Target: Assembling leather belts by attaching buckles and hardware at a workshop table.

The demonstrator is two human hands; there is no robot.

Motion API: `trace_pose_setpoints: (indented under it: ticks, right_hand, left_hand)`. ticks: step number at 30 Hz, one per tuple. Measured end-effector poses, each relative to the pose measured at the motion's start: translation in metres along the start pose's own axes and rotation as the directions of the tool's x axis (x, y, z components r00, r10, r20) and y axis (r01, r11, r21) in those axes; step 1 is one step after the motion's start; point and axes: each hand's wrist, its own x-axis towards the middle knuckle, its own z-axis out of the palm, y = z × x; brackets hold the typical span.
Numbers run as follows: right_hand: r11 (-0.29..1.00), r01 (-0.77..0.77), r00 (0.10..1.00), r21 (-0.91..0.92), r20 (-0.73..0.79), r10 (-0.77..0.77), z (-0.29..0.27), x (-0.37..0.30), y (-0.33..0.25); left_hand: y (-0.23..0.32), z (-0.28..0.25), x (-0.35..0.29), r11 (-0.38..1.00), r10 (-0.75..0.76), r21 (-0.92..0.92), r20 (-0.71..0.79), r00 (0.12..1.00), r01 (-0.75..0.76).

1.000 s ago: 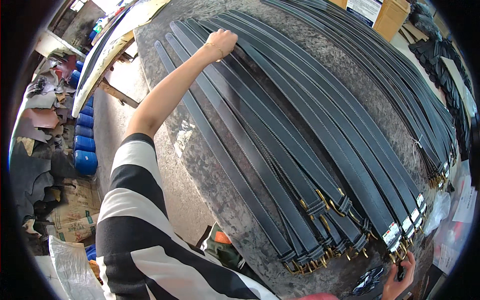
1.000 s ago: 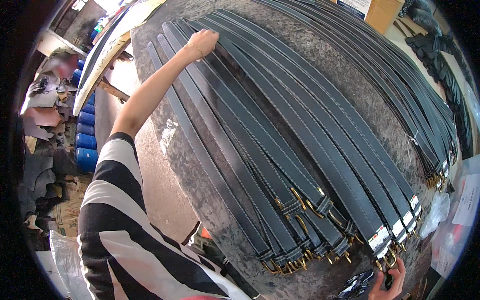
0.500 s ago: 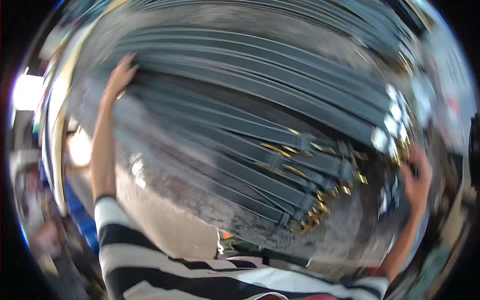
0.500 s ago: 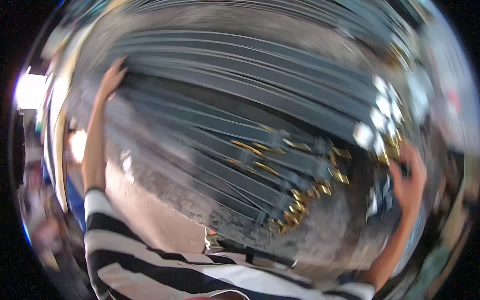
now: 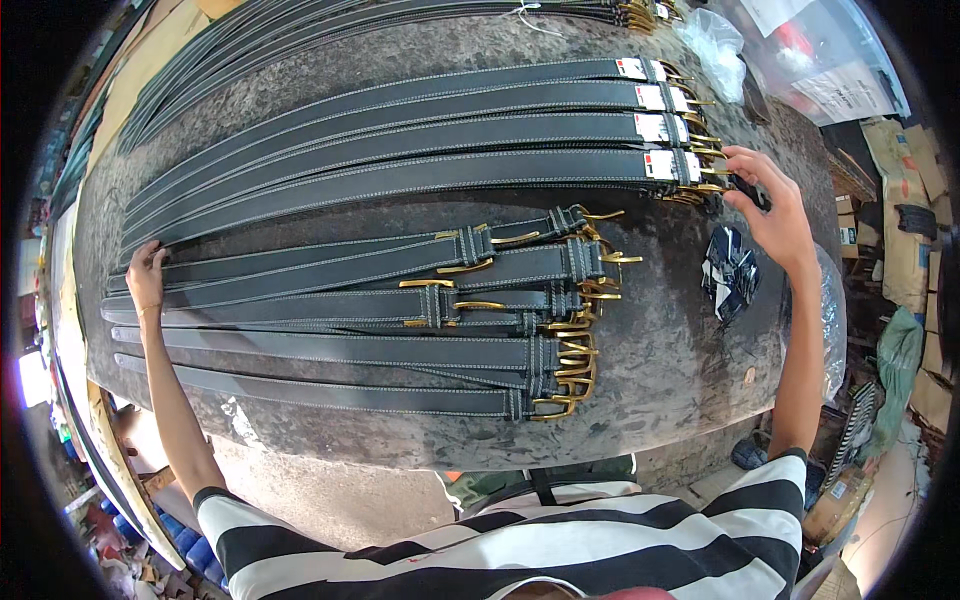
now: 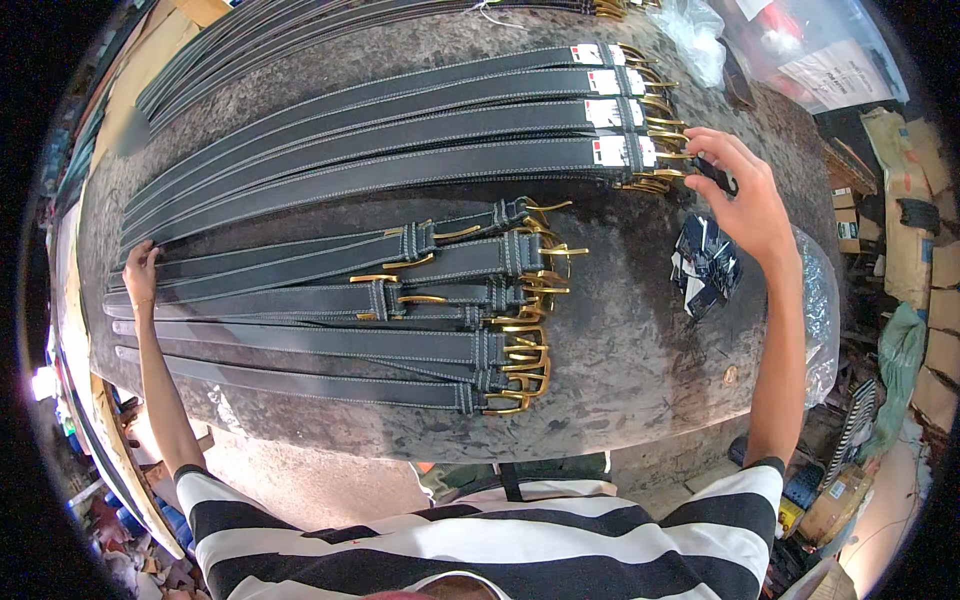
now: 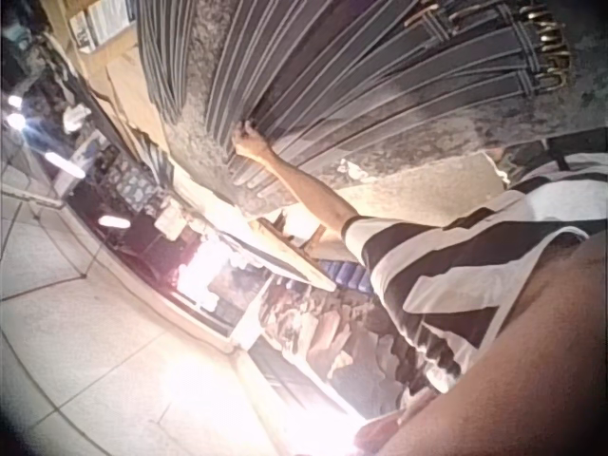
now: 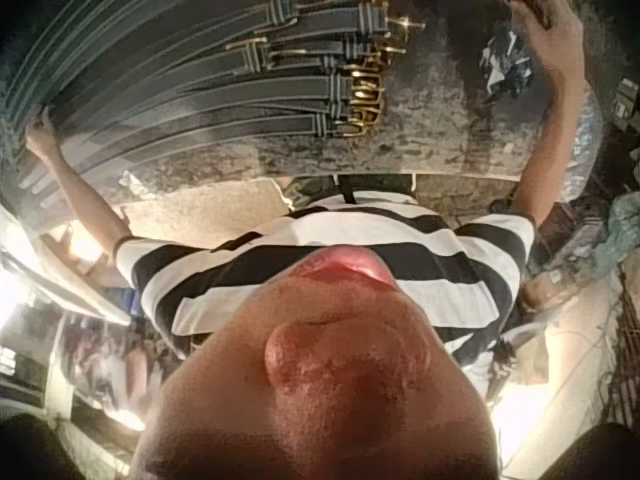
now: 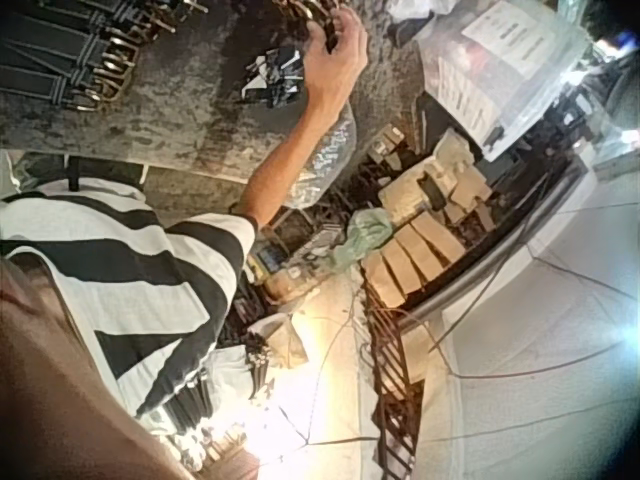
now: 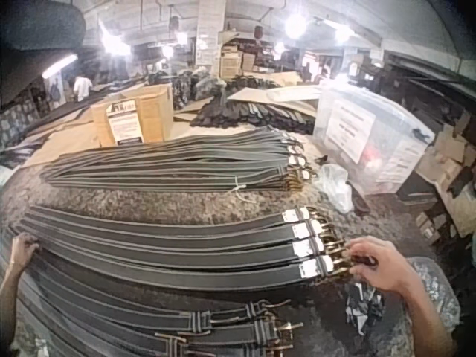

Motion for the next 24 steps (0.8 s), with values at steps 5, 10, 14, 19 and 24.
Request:
trace_pose_setpoints:
  ticks: [5,10,14,19,24]
  right_hand:
    - [1.0,0.02,0.997,0.015,-0.075,-0.019,0.009,0.0,-0.002]
    - [0.993,0.115,0.983,-0.037,-0.14,-0.119,0.022,-0.005,0.01]
    - [0.996,0.061,0.984,0.062,-0.174,-0.05,0.031,-0.006,0.008]
    - [0.998,0.058,0.97,-0.01,-0.236,-0.058,0.038,-0.014,0.015]
    - [0.999,0.003,0.918,-0.042,-0.396,-0.019,0.025,-0.043,-0.003]
  left_hand:
    - [0.027,0.0,-0.012,0.984,0.174,0.052,-0.089,0.981,-0.17]
    - [0.06,0.005,-0.007,0.933,0.359,0.028,-0.062,0.931,-0.358]
    - [0.045,0.004,-0.003,0.979,0.191,-0.074,0.007,0.981,-0.19]
    - [0.07,-0.005,0.001,0.946,0.154,0.262,0.164,0.974,-0.194]
    - [0.203,-0.025,-0.035,0.91,0.342,0.226,0.061,0.938,-0.347]
